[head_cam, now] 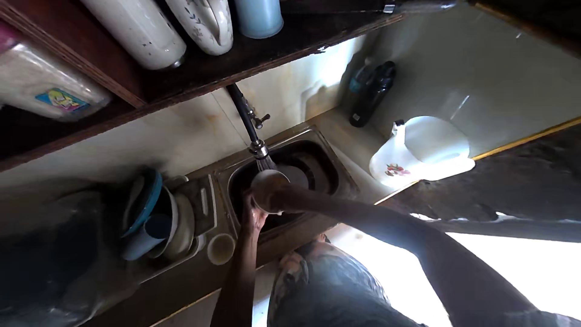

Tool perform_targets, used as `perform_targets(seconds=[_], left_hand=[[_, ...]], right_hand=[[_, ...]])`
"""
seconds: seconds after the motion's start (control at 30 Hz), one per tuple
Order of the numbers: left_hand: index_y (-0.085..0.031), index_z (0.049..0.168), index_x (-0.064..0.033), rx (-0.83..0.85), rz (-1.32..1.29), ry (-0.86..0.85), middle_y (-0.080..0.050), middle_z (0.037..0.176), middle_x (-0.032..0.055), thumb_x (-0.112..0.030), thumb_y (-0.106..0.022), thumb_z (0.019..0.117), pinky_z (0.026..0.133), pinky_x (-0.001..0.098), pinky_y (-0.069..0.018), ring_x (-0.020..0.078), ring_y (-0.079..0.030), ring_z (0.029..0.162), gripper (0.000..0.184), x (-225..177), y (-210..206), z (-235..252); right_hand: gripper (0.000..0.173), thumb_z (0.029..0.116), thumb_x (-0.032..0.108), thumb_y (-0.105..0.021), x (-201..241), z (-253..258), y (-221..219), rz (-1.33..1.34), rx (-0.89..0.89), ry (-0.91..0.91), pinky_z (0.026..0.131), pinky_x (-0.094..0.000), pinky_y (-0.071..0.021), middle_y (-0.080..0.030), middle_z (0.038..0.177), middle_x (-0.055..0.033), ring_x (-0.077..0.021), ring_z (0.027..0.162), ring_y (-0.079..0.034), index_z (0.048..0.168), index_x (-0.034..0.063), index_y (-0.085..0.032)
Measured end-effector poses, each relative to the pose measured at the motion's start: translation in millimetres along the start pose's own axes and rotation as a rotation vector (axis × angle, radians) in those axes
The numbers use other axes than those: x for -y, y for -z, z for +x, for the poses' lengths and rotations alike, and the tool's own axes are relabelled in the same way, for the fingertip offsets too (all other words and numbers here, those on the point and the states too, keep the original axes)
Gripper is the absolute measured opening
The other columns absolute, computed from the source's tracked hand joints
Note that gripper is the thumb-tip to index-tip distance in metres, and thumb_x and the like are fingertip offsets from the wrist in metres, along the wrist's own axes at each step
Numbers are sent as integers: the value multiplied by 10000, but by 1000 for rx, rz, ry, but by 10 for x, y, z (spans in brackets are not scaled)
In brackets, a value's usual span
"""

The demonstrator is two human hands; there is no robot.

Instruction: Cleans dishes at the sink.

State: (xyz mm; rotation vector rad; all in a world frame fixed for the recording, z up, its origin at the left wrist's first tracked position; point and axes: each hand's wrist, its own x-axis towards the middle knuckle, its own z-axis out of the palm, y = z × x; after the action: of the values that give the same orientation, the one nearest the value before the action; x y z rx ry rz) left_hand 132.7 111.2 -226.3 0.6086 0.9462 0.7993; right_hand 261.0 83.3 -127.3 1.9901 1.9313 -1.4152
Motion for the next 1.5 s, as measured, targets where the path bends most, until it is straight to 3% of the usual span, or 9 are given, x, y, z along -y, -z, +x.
perform_targets(seconds=[0.13,0.3,0.43,0.6,0.77,0.9,1.03,1.33,1.5], left_hand=[[-542,1218,-130,94,-134,5,-698,1017,90,-416,-175,1069,693,410,-613,217,-705,875,488,203,-49,45],[-510,1234,-114,32,-29,-86,-679,1007,59,-353,-166,1103,732,364,-608,156,-688,888,439,-7,55,57],[-532,1258,-136,92,-128,-91,-680,1071,78,-414,-167,1081,773,420,-601,203,-687,941,492,122,-116,116],[-517,1280,-125,82,-79,-103,-687,1073,69,-370,-197,1089,795,396,-608,179,-690,956,446,19,69,116],[-526,1251,-126,80,-154,-32,-682,1027,76,-468,-133,1095,751,393,-601,193,-687,900,544,121,-96,96],[-540,1211,-108,81,-36,-53,-703,981,58,-409,-178,1101,722,360,-617,161,-704,867,483,-76,77,64],[-526,1279,-131,128,-117,-17,-685,1074,91,-455,-216,1083,770,415,-606,215,-692,939,489,30,-81,80],[-538,1311,-123,45,141,55,-680,1067,82,-388,-315,1094,769,375,-589,184,-678,913,409,-136,-13,130],[-480,1417,-90,-53,128,-33,-638,1155,115,-353,-276,1127,806,393,-569,196,-644,959,441,66,55,148]], right_hand=[[236,971,144,-663,-529,451,-224,185,-486,313,974,-515,-542,-729,1124,-187,-319,1066,-695,1159,21,-733],[322,1066,87,-479,-234,107,-151,-38,-146,219,1087,-566,-436,-618,1334,-272,-419,1267,-584,1321,-63,-608],[234,941,127,-695,-381,482,-188,329,-619,246,949,-546,-553,-725,1139,-169,-323,1059,-699,1160,51,-728],[328,1050,98,-519,98,122,-66,66,-230,97,1094,-481,-430,-637,1317,-218,-324,1244,-598,1344,-21,-601],[222,940,101,-693,-392,451,-187,372,-615,327,928,-518,-561,-731,1086,-179,-308,1016,-706,1146,21,-720],[329,1043,118,-553,67,71,20,63,-152,166,1076,-520,-436,-629,1297,-244,-353,1232,-593,1330,-36,-597],[224,976,101,-648,-340,405,-94,299,-530,265,954,-535,-540,-721,1123,-198,-335,1055,-695,1175,20,-713],[349,986,40,-608,-491,556,-127,-286,-486,409,1089,-529,-438,-643,1345,-218,-395,1262,-595,1329,-19,-641],[386,1053,190,-538,-175,569,-261,225,-195,96,1110,-525,-425,-621,1330,-264,-366,1262,-587,1352,-45,-600]])
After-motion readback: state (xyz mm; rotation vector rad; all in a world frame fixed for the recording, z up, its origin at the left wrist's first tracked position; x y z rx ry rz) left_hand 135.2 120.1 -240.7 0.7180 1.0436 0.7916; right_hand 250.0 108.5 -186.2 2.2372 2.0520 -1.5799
